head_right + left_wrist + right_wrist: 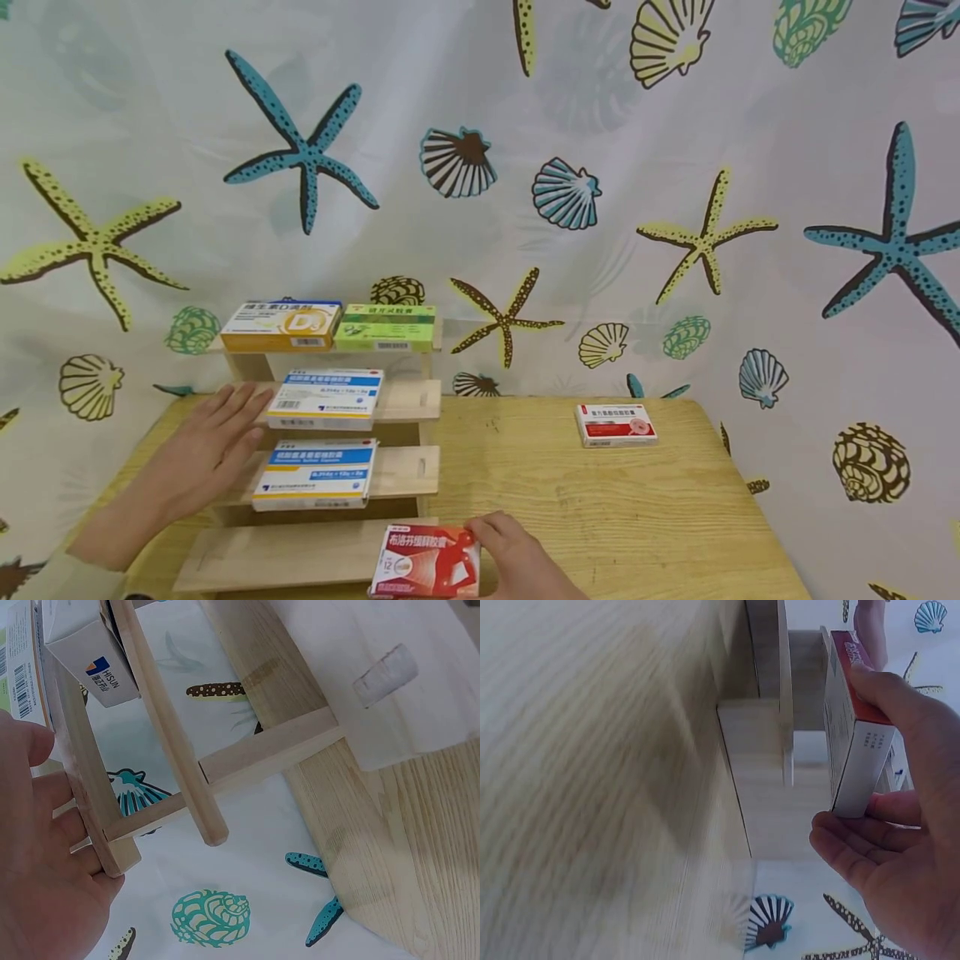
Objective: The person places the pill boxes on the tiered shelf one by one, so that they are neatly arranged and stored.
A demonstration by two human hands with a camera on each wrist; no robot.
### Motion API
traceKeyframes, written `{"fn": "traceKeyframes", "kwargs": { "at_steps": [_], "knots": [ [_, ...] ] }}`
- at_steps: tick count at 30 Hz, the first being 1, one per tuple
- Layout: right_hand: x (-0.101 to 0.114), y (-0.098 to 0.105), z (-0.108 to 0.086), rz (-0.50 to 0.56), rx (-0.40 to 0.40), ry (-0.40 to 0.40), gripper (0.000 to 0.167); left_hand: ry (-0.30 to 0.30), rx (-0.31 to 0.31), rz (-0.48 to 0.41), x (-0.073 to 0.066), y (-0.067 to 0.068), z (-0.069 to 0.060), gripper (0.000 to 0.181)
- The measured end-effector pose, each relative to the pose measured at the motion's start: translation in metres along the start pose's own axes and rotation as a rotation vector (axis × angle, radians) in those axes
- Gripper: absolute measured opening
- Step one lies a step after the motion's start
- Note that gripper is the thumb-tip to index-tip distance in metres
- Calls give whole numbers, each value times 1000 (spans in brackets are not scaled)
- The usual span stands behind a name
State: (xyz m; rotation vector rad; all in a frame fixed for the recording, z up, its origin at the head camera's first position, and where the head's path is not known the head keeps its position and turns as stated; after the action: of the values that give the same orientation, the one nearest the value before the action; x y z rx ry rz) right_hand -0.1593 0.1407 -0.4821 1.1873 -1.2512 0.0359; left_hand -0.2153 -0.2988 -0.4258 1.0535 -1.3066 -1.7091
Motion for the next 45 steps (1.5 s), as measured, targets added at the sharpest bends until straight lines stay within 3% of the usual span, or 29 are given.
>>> {"fn": "traceKeyframes", "kwargs": {
  "at_steps": [8,14,20,24,29,35,41,45],
  "knots": [
    [12,-20,20,-88,-8,74,78,9,-9,-2,0,-1,-1,55],
    [13,-45,37,-247,-89,196,67,4,-20,14,1,-2,0,55],
    [22,-62,51,-338,-176,274,62,12,-16,3,1,-3,0,55],
    [32,-68,58,-349,-189,261,62,13,-16,1,0,-2,0,55],
    [52,-69,63,-345,-141,174,67,-3,-33,15,0,-2,0,55],
    [65,-76,75,-404,-169,173,69,-3,-41,17,-1,-1,1,55],
    [59,-94,99,-481,-235,203,72,13,-11,5,-1,0,2,56],
    [65,-98,110,-511,-208,162,78,22,-9,-1,-2,0,2,56]
  ]
}}
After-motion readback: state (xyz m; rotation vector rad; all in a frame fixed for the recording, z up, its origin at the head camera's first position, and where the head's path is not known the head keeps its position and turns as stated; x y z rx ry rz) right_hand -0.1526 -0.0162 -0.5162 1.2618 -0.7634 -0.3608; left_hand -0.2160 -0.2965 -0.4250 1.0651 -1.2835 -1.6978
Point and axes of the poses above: each hand's wrist, its own z-axis towards the middle knuckle, its own y-axis out of the back of the hand, x = y × z, the point moved 1 cm from there along z, towards the middle knuckle, and after that the axes turned 12 degrees about x, right-handed, at the moved point
